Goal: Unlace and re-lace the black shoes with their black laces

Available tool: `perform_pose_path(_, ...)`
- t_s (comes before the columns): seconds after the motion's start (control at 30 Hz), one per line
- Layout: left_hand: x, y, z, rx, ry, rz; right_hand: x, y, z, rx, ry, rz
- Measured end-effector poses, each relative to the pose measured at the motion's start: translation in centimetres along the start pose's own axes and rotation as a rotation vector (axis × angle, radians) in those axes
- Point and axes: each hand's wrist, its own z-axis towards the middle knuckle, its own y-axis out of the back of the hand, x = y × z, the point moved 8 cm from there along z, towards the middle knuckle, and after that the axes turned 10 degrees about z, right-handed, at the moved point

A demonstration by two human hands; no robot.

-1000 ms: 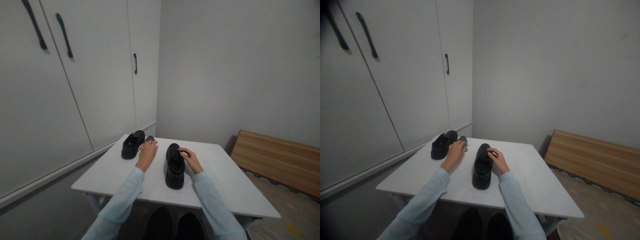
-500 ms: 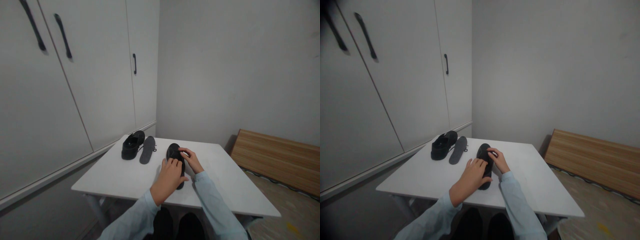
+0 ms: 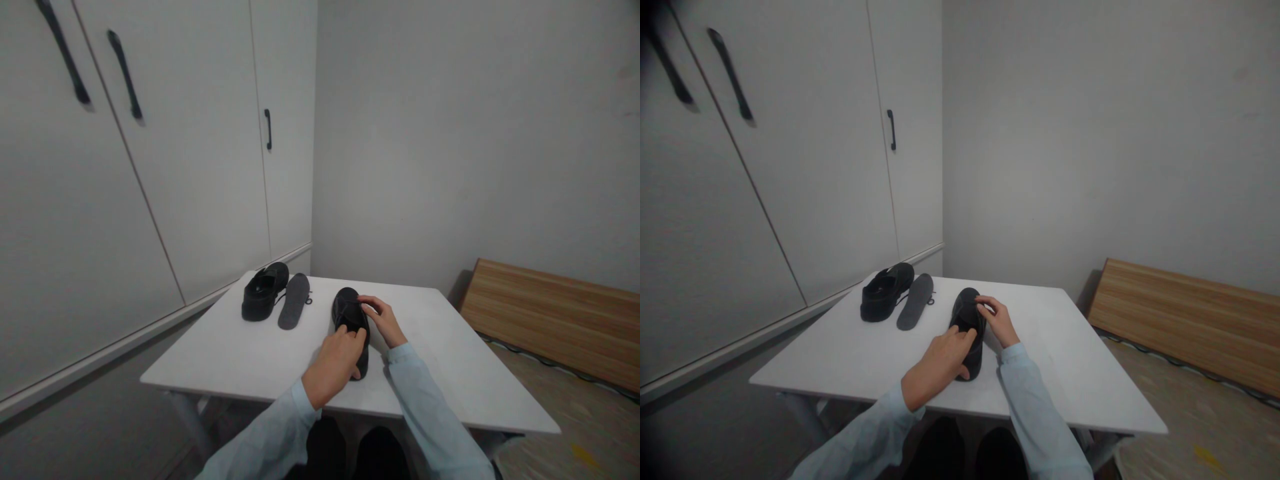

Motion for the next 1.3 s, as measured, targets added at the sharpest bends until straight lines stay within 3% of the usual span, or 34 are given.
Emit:
perform_pose_path(0.27,0.6,0.8,-0.5,0.000,-0.004,-0.049,-3.3,2.5,0.4,-0.173,-0.121,-0.011)
perform_pose_path(0.47,2.8,3.0,-1.0,-0.083,-0.017,-0.020,-3.6,2.8,0.2,-0.225,-0.165,0.010)
perform_pose_path(0.73,5.3,4.0,-2.0,-0.094,0.029,-0.057,-3.9,2.7,0.2,-0.222,-0.189,-0.009)
perform_pose_path(1.13,9.4,5.2,-3.2,-0.232,0.129,0.040,-3.9,2.5,0.2,-0.219,-0.196,-0.029)
perform_pose_path(1.3,11.2,4.8,-3.4,-0.274,0.187,0.118,-3.6,2.4,0.1,-0.210,-0.183,-0.047)
